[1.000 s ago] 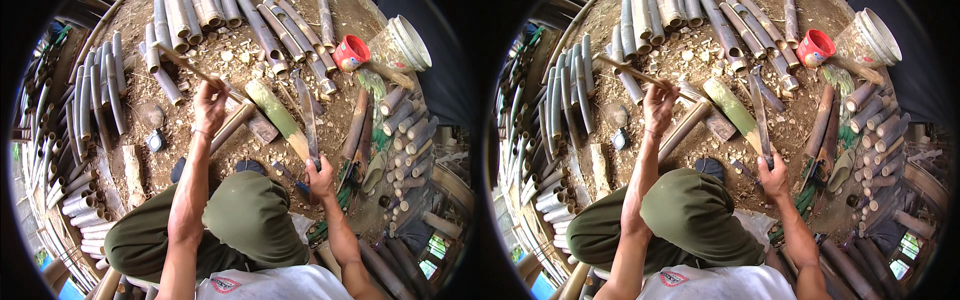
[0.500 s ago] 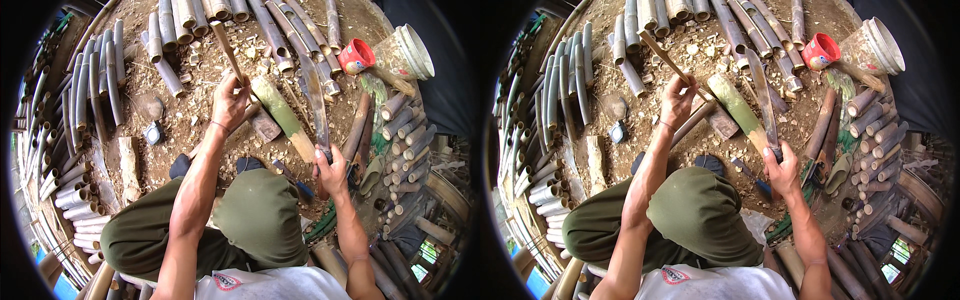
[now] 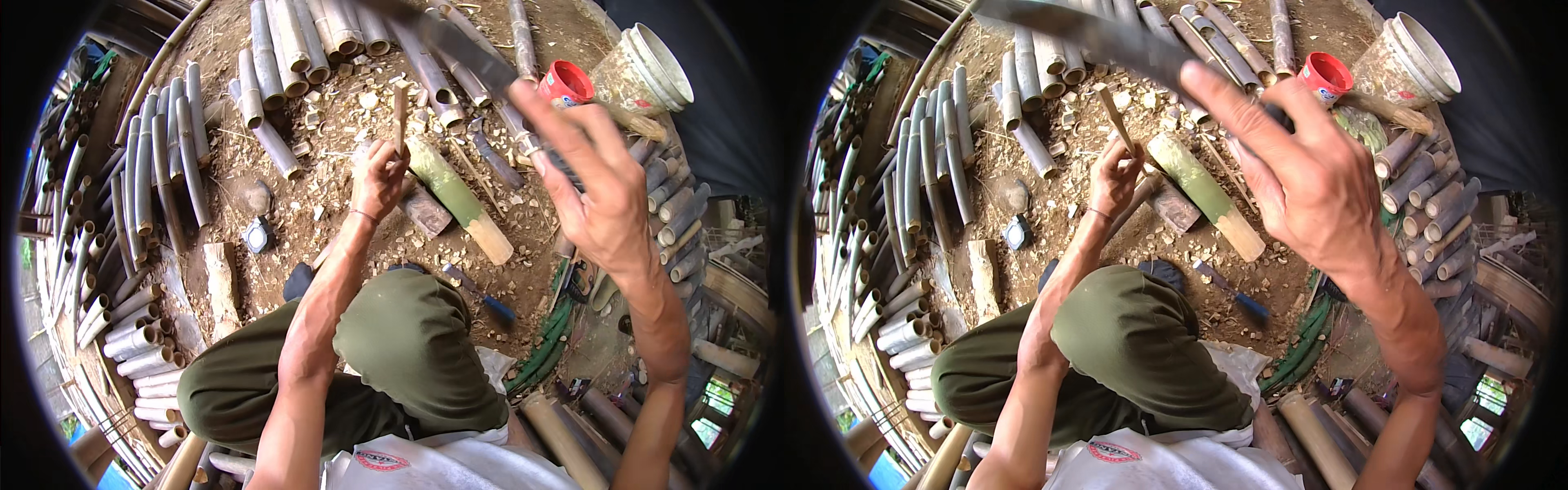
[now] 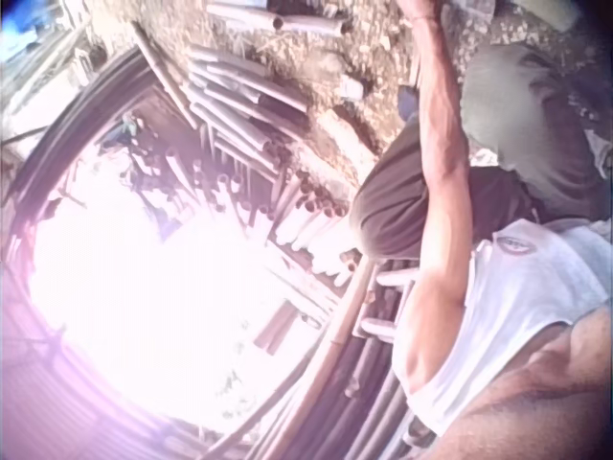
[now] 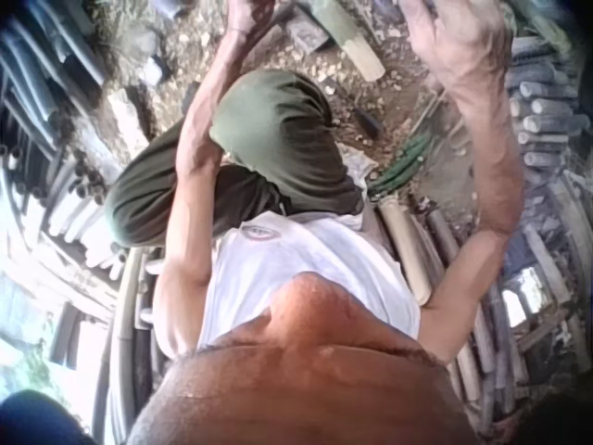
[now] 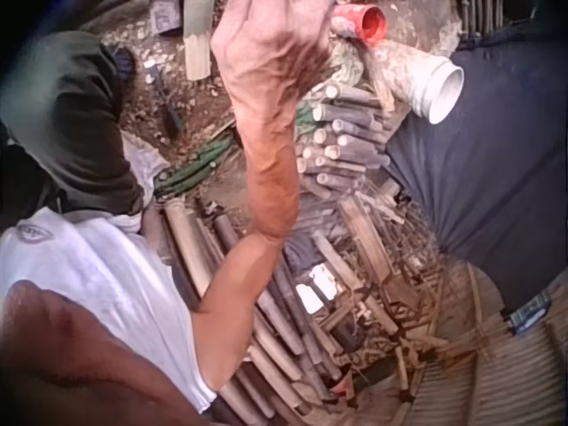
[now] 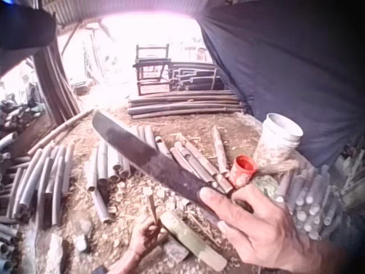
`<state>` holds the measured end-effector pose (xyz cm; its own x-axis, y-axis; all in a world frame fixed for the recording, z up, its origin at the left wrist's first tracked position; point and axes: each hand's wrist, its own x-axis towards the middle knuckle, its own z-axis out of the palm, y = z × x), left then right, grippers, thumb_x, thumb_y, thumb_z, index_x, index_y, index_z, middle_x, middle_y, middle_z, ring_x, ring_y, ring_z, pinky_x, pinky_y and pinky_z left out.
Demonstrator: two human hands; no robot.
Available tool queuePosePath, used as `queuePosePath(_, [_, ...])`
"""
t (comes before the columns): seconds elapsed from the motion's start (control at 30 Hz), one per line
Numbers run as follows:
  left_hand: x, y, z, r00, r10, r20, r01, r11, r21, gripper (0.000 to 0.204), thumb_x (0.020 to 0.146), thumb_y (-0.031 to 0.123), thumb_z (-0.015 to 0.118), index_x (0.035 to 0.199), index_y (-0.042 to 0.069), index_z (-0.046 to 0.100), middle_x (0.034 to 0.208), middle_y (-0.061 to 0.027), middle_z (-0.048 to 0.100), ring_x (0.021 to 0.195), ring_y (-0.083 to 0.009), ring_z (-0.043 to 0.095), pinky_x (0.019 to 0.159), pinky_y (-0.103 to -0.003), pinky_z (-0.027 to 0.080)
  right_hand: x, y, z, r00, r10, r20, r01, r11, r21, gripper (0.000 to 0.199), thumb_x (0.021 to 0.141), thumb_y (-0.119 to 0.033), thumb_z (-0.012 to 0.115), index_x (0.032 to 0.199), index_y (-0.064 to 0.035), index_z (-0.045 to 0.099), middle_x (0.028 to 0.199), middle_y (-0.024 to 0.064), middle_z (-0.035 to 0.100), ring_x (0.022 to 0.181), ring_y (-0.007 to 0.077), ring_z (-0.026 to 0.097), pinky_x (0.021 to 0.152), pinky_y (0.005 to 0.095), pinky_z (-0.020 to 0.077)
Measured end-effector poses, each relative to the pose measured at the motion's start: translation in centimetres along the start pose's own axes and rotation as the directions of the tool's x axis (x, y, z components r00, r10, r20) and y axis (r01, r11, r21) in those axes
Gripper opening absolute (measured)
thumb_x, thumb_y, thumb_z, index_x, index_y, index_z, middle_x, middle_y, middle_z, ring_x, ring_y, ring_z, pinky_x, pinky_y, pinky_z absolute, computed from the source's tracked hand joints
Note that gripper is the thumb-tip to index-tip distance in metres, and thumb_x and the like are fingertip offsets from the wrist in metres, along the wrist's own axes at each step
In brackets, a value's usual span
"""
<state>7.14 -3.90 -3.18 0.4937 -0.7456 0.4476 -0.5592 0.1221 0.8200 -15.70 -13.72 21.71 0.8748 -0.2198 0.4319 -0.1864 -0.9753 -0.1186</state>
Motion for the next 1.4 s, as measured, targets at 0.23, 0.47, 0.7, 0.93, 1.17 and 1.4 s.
queuePosePath(0.23, [-0.8,-2.8,-0.4,0.990,-0.097,0.103,0.085,0.990,0.115,0.016,0.095,0.006,0.064,0.111,0.003,0.064,0.104,-0.0062,0.066,0.089,-0.0154,0.068,0.076,-0.030,0.058,-0.3,-0.9,-0.6,0.988,0.083,0.131,-0.080,0.996,-0.028,0.066,0.084,0.003,0.065,0.144,-0.0209,0.053,0.092,0.0085,0.055,0.071,0.0223,0.060,0.059,0.0366,0.0501])
queuePosePath(0.47, [-1.0,-0.5,1.2,0.985,-0.170,0.020,0.171,0.985,-0.038,0.007,0.092,0.010,0.065,0.088,0.005,0.063,0.079,-0.0088,0.060,0.071,-0.0207,0.061,0.062,-0.034,0.049,-1.5,0.1,1.6,0.997,0.056,0.060,-0.057,0.998,0.006,0.065,0.084,0.001,0.066,0.144,-0.0194,0.052,0.087,0.0088,0.053,0.068,0.0232,0.055,0.058,0.0345,0.0476])
queuePosePath(0.7, [-1.8,-2.6,0.6,0.974,-0.209,0.088,0.197,0.972,0.128,0.010,0.094,0.009,0.066,0.104,0.006,0.067,0.094,-0.0061,0.068,0.087,-0.0172,0.071,0.072,-0.029,0.057,-2.1,-0.3,2.0,0.993,0.112,0.036,-0.112,0.994,-0.006,0.066,0.085,-0.003,0.067,0.143,-0.0306,0.053,0.090,0.0078,0.055,0.065,0.0243,0.054,0.062,0.0361,0.0500])
queuePosePath(0.93, [-0.7,-1.5,-0.7,0.899,-0.383,0.214,0.361,0.923,0.135,0.023,0.095,0.011,0.066,0.117,0.007,0.063,0.104,-0.0077,0.067,0.093,-0.0160,0.065,0.085,-0.031,0.054,-5.0,1.6,3.5,0.980,0.189,-0.060,-0.189,0.982,0.016,0.065,0.088,-0.008,0.065,0.147,-0.0291,0.046,0.089,0.0087,0.053,0.068,0.0239,0.059,0.062,0.0377,0.0541])
queuePosePath(1.17, [-13.1,-1.8,-3.4,0.018,-0.950,0.311,0.280,-0.294,-0.914,0.079,0.088,0.049,0.070,0.142,0.001,0.038,0.142,-0.0161,0.042,0.122,-0.0279,0.048,0.104,-0.049,0.043,-24.8,1.8,19.1,0.248,0.928,0.279,-0.966,0.257,0.002,0.063,0.099,-0.018,0.055,0.156,-0.0229,0.029,0.150,0.0311,0.032,0.119,0.0384,0.054,0.093,0.0483,0.0524])
queuePosePath(1.4, [-26.8,16.9,-12.1,0.455,-0.845,0.281,0.890,0.426,-0.159,0.042,0.101,0.026,0.041,0.135,0.004,0.052,0.142,-0.0108,0.052,0.128,-0.0271,0.048,0.111,-0.037,0.036,-37.2,6.6,22.3,0.270,0.939,-0.213,-0.957,0.237,-0.168,0.068,0.089,-0.021,0.064,0.148,-0.0052,0.034,0.128,0.0231,0.045,0.110,0.0376,0.052,0.089,0.0509,0.0449])
